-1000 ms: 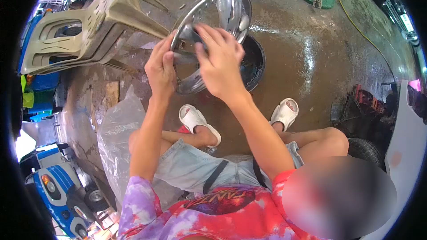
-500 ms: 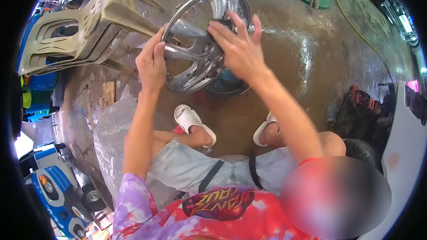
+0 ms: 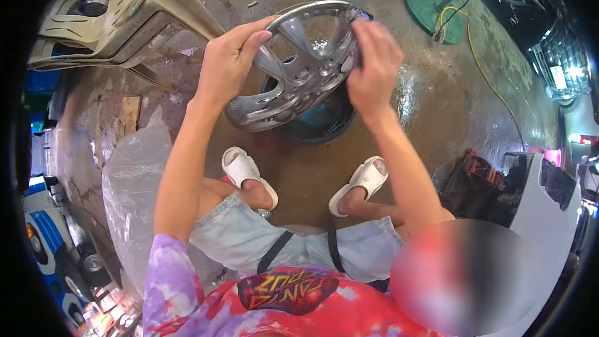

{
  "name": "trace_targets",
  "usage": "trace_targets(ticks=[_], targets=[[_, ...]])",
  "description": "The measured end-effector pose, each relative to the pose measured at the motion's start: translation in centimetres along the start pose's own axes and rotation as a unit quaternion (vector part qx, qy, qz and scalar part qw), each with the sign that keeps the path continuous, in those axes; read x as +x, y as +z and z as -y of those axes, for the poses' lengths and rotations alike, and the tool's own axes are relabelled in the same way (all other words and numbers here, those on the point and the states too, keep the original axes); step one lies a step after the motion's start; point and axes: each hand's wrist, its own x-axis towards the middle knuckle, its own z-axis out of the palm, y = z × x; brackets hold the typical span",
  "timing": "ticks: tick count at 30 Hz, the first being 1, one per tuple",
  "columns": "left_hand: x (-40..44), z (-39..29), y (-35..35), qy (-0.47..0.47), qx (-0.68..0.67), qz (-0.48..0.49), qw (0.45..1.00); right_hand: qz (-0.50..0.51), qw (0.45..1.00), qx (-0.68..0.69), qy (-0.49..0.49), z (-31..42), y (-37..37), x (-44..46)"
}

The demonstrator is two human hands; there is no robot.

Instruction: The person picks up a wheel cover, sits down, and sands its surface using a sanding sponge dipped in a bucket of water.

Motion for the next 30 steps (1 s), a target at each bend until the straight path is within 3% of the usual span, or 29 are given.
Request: trace_targets(ticks=[3, 5, 7, 10, 11, 13, 17, 18, 19, 21, 25, 26, 28, 30], targets=[[0.9, 1.0, 0.6, 0.022, 0.014, 0.005, 1.0, 0.162, 0.983, -0.034, -0.079, 1.6, 1.1, -3.1], [1.6, 1.1, 0.5, 0.024, 0.034, 0.022, 0.999, 0.194, 0.964, -0.099, -0.152, -1.3, 0.0, -2.1], [1.6, 0.9, 0.3, 0.009, 0.047, 0.033, 0.998, 0.153, 0.959, -0.167, -0.168, -3.3, 0.0, -0.2], [1.9, 0.6, 0.6, 0.001, 0.042, 0.033, 0.999, 0.187, 0.974, -0.093, -0.087, -1.1, 0.6, -2.7], [1.9, 0.8, 0.8, 0.013, 0.038, 0.027, 0.999, 0.2, 0.979, -0.002, -0.036, 0.1, 0.6, -3.6], [2.0, 0.9, 0.7, 0.02, 0.037, 0.024, 0.999, 0.183, 0.956, -0.123, -0.191, -3.5, -0.4, -1.8], [1.9, 0.3, 0.9, -0.005, 0.025, 0.042, 0.999, 0.171, 0.971, -0.155, -0.058, -2.4, -0.3, -1.1], [2.0, 0.3, 0.7, -0.012, 0.024, 0.04, 0.999, 0.163, 0.975, -0.099, -0.112, -2.8, 0.6, -3.3], [2.3, 0.5, 0.5, 0.007, 0.032, 0.031, 0.999, 0.237, 0.968, -0.058, -0.065, -0.9, -0.1, -3.4], [2.1, 0.7, 0.9, 0.038, 0.045, 0.032, 0.998, 0.196, 0.94, -0.175, -0.218, -4.2, -1.0, -1.0], [2.0, 0.1, 1.0, 0.003, 0.026, 0.046, 0.999, 0.199, 0.965, -0.125, -0.116, -1.9, -0.4, -2.2], [2.2, 0.2, 0.9, 0.016, 0.035, 0.039, 0.999, 0.217, 0.973, -0.037, -0.076, -0.6, -0.6, -3.1], [1.9, 0.3, 1.2, 0.037, 0.053, 0.04, 0.997, 0.194, 0.939, -0.164, -0.234, -4.0, -1.7, -1.3], [1.8, 0.0, 1.2, 0.019, 0.042, 0.049, 0.998, 0.143, 0.943, -0.237, -0.185, -6.3, -3.1, 0.8]])
